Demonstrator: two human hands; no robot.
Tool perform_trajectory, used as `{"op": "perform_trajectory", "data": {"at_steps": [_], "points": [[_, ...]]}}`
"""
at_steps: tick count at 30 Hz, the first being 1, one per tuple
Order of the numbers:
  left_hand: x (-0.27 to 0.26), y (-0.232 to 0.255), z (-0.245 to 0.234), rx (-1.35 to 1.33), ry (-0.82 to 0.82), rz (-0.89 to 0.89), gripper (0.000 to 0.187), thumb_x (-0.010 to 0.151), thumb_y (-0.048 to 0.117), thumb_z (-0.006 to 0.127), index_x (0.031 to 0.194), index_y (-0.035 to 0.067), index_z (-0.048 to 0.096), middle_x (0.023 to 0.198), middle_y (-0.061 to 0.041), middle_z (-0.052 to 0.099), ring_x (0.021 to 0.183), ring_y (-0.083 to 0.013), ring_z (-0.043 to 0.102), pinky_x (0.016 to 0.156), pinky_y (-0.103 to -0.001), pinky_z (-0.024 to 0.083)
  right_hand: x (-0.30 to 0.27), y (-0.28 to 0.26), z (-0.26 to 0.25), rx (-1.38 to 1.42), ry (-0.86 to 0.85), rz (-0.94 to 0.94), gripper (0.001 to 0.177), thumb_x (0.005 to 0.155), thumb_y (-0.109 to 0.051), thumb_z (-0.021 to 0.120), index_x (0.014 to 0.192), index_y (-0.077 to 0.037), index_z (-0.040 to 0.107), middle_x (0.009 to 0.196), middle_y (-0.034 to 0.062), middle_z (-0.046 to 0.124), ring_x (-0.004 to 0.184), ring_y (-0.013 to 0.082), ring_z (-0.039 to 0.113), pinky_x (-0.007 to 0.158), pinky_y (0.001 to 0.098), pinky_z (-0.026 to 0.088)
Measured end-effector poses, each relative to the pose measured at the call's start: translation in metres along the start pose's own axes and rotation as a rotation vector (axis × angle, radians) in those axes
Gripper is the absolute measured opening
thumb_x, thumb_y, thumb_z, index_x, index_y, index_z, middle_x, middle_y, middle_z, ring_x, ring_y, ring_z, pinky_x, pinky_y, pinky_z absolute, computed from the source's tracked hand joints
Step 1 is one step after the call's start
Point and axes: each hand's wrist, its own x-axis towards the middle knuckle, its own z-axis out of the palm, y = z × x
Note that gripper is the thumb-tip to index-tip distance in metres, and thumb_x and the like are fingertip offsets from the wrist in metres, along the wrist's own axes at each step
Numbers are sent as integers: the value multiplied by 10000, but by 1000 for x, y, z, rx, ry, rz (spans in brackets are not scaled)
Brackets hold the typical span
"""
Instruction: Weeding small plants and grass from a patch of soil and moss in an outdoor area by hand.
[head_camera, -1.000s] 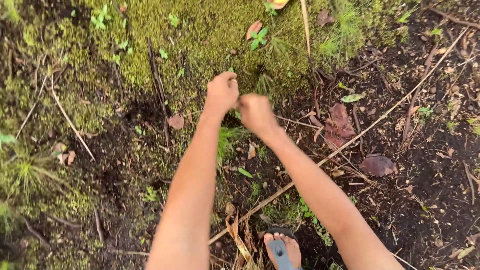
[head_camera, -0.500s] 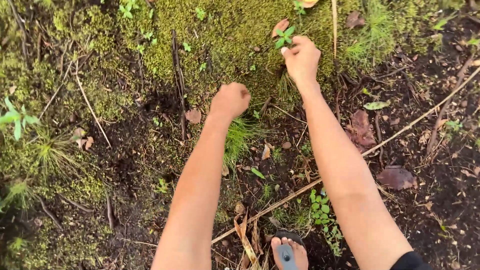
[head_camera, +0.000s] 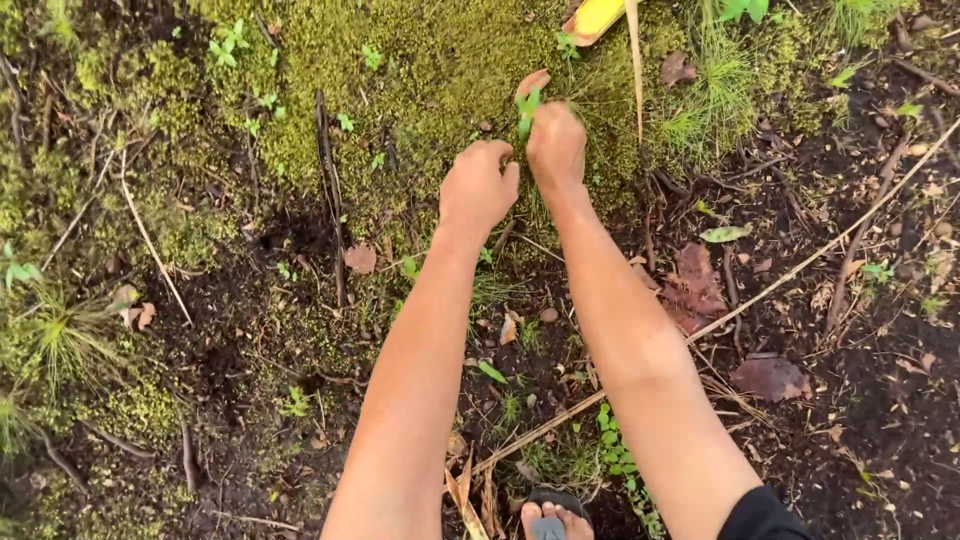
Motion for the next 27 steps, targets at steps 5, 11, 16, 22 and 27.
{"op": "perform_trajectory", "data": {"at_steps": [5, 11, 16, 22, 27], "points": [[14, -38, 9, 7, 137, -37, 280, 952, 80, 558, 1158, 90, 748, 1214, -161, 709, 1020, -299, 731, 903, -420, 604, -35, -54, -28, 192, -62, -106, 131, 905, 64, 593, 895, -14, 698, 866, 157, 689, 781, 308, 692, 705, 412, 578], [-5, -42, -26, -47, 52, -91, 252, 944, 176, 594, 1120, 127, 768, 1080, -140, 771, 944, -302, 757, 889, -430, 592, -44, -124, -52, 458, -829, 60, 40, 829, 9, 626, 847, 5, 661, 870, 159, 720, 785, 272, 713, 753, 360, 590], [-6, -42, -17, -60, -10, -75, 265, 989, 235, 603, 1173, 117, 752, 1092, -161, 769, 971, -332, 747, 898, -437, 587, 1, -61, -54, 211, -568, 163, 239, 837, 58, 578, 933, -57, 765, 967, 170, 726, 870, 292, 712, 825, 417, 595], [1, -21, 0, -65, -78, -55, 306, 980, 229, 601, 1229, 84, 704, 1161, -162, 726, 979, -301, 738, 918, -441, 563, 28, -29, -60, -93, -65, 169, 367, 909, -54, 664, 1261, 49, 671, 1300, 259, 598, 1062, 428, 610, 889, 474, 509], [3, -11, 2, -71, -130, -34, 280, 975, 215, 595, 1189, 83, 717, 1148, -128, 741, 995, -266, 749, 928, -416, 584, 28, 2, -33, -226, -418, 514, 302, 1019, -22, 554, 1302, 3, 656, 1196, 209, 644, 1061, 334, 657, 894, 465, 558]]}}
